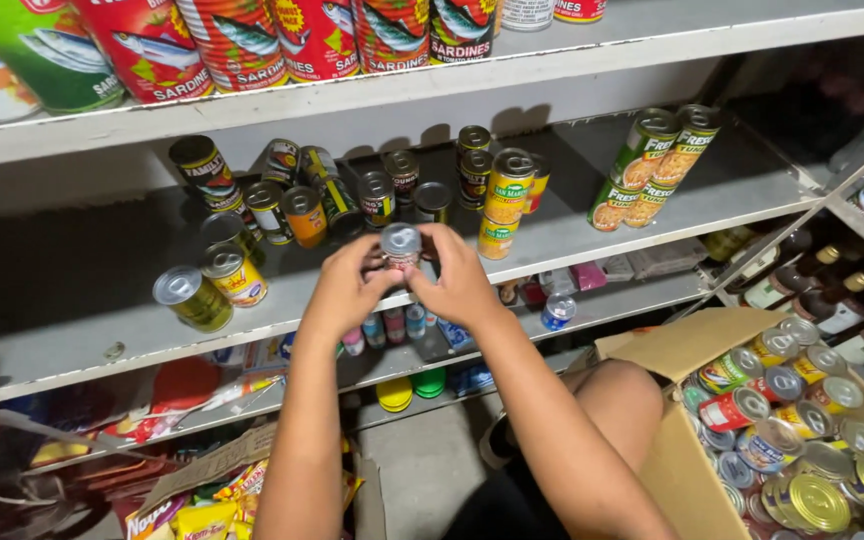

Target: Organizing and restocking various canned food products on shelves from a cardboard box.

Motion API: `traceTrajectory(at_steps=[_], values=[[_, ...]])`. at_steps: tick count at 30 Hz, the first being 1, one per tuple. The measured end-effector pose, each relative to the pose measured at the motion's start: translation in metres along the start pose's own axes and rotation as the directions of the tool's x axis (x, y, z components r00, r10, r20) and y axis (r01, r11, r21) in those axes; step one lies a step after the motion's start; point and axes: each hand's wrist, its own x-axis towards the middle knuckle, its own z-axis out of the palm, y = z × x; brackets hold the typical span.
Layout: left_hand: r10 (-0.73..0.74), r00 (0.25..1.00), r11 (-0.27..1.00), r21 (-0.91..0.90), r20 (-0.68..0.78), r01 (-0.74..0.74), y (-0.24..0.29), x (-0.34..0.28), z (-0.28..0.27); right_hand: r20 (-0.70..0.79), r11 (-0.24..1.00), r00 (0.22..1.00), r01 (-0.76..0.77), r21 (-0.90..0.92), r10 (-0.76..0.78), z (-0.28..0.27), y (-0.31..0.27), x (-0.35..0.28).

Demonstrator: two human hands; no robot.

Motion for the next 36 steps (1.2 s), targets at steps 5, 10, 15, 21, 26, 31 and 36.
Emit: traceTrajectory(at_steps=[5,10,15,21,26,31,36], values=[[0.02,0.999,0.996,0.084,-0.033,-0.017,-0.001,0.004,-0.008,0.066,0.999,0.998,-0.012,-0.031,0.014,-0.004,-0.01,0.005],[0.205,0.961,0.848,0.524,-0.186,-0.08,0.036,0.037,-0.024,0.085,0.98,0.985,-0.136,-0.146,0.149,-0.008,-0.011,0.009],[0.084,0.996,0.598,0.801,-0.025,-0.03,0.018,0.097,-0.026,0.125,0.963,0.958,-0.243,-0.119,0.257,-0.008,-0.006,0.012],[0.088,0.995,0.523,0.849,0.037,-0.078,0.038,0.086,-0.029,0.122,0.948,0.949,-0.267,-0.176,0.29,-0.011,0.001,0.013],[0.28,0.955,0.766,0.623,-0.102,-0.158,0.075,0.053,-0.039,0.176,0.961,0.951,-0.27,0.068,0.254,-0.008,0.013,0.011],[0.263,0.937,0.889,0.436,-0.231,-0.142,0.117,0.039,-0.024,0.26,0.908,0.92,-0.353,0.224,0.293,-0.01,0.006,0.01],[0.293,0.926,0.862,0.485,-0.239,-0.148,0.102,0.038,-0.007,0.297,0.909,0.916,-0.344,0.235,0.269,-0.014,0.004,0.011]])
